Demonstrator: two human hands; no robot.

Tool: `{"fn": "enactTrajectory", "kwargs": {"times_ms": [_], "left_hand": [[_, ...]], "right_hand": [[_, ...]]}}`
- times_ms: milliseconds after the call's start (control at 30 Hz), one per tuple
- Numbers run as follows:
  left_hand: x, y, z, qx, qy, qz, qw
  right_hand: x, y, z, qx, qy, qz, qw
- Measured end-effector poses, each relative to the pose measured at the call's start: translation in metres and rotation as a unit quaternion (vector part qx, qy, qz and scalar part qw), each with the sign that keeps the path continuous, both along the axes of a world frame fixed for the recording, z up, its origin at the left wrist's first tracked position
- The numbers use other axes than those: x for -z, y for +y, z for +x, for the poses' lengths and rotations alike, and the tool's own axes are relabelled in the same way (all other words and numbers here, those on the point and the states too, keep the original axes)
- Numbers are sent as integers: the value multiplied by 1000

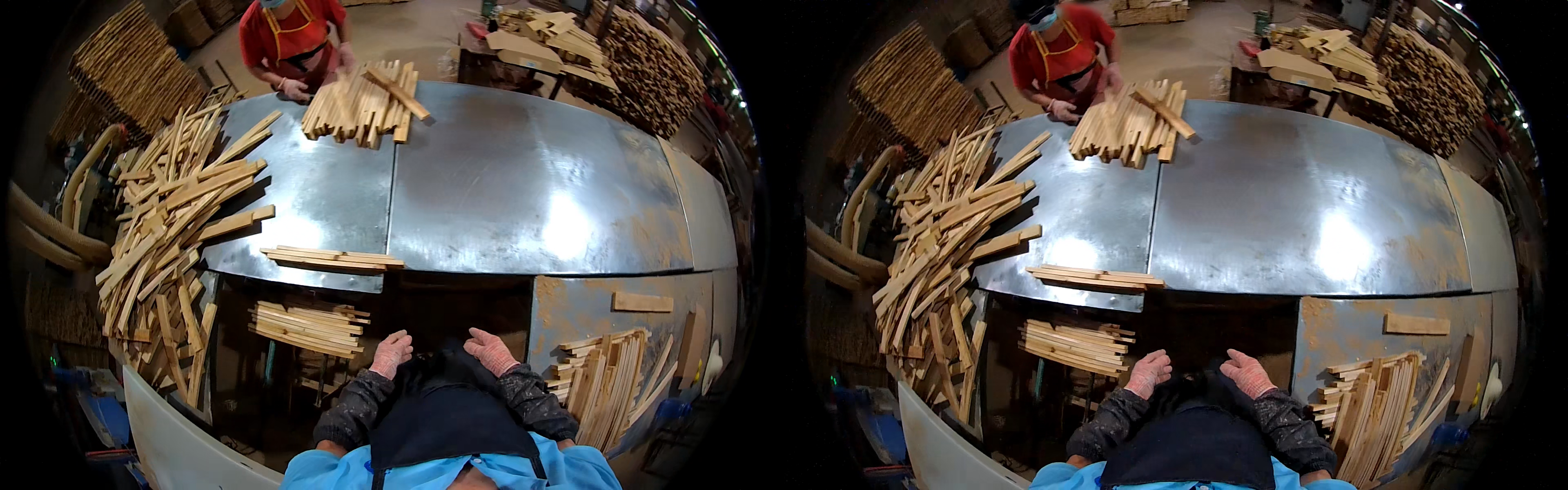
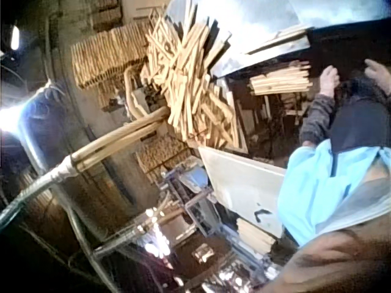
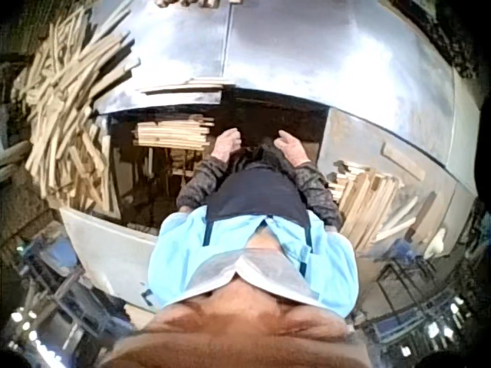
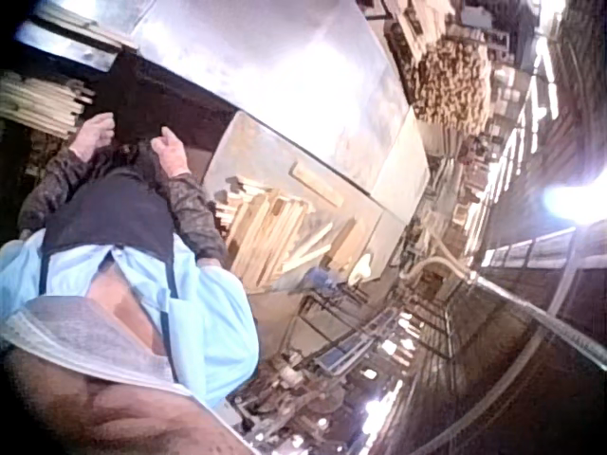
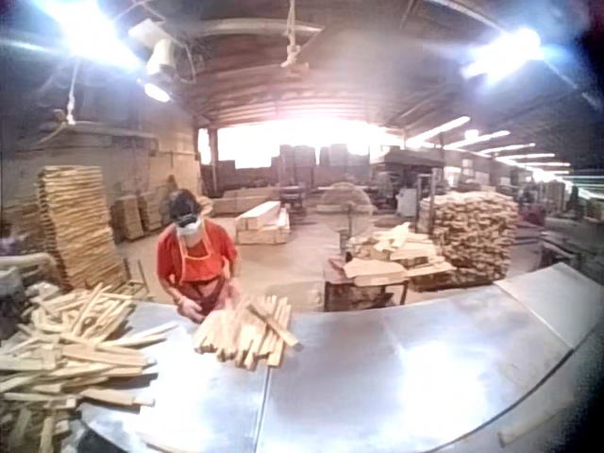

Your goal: The person gathers small wooden planks from a metal table and stacks them into neat piles. They then transfer these stacks onto a moving conveyor belt for further processing.

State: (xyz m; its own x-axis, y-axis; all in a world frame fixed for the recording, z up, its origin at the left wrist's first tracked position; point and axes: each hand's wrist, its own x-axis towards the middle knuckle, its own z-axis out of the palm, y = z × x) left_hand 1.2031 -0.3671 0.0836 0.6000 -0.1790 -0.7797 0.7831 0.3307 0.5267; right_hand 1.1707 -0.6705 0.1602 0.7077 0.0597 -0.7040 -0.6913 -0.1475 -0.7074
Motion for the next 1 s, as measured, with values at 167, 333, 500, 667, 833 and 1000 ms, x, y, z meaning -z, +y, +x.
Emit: {"fn": "enactTrajectory", "kwargs": {"times_ms": [167, 333, 500, 667, 833, 1000], "left_hand": [[-4, 29, 22, -29, 12, 22, 999], [-1, 30, 38, -59, 31, 26, 997], [7, 25, 60, -106, 25, -53, 993], [6, 24, 113, -183, 13, 64, 981], [35, 48, 192, -206, -8, 357, 911], [-2, 32, 294, -294, 131, 412, 853]], "right_hand": [[13, 16, 34, -51, -3, -10, 999], [27, 15, 74, -83, -4, -13, 996], [48, 15, 133, -121, -22, -12, 992], [51, 17, 203, -174, 1, 6, 985], [42, 7, 281, -309, -2, -36, 950], [59, -4, 323, -316, 12, -5, 949]]}}
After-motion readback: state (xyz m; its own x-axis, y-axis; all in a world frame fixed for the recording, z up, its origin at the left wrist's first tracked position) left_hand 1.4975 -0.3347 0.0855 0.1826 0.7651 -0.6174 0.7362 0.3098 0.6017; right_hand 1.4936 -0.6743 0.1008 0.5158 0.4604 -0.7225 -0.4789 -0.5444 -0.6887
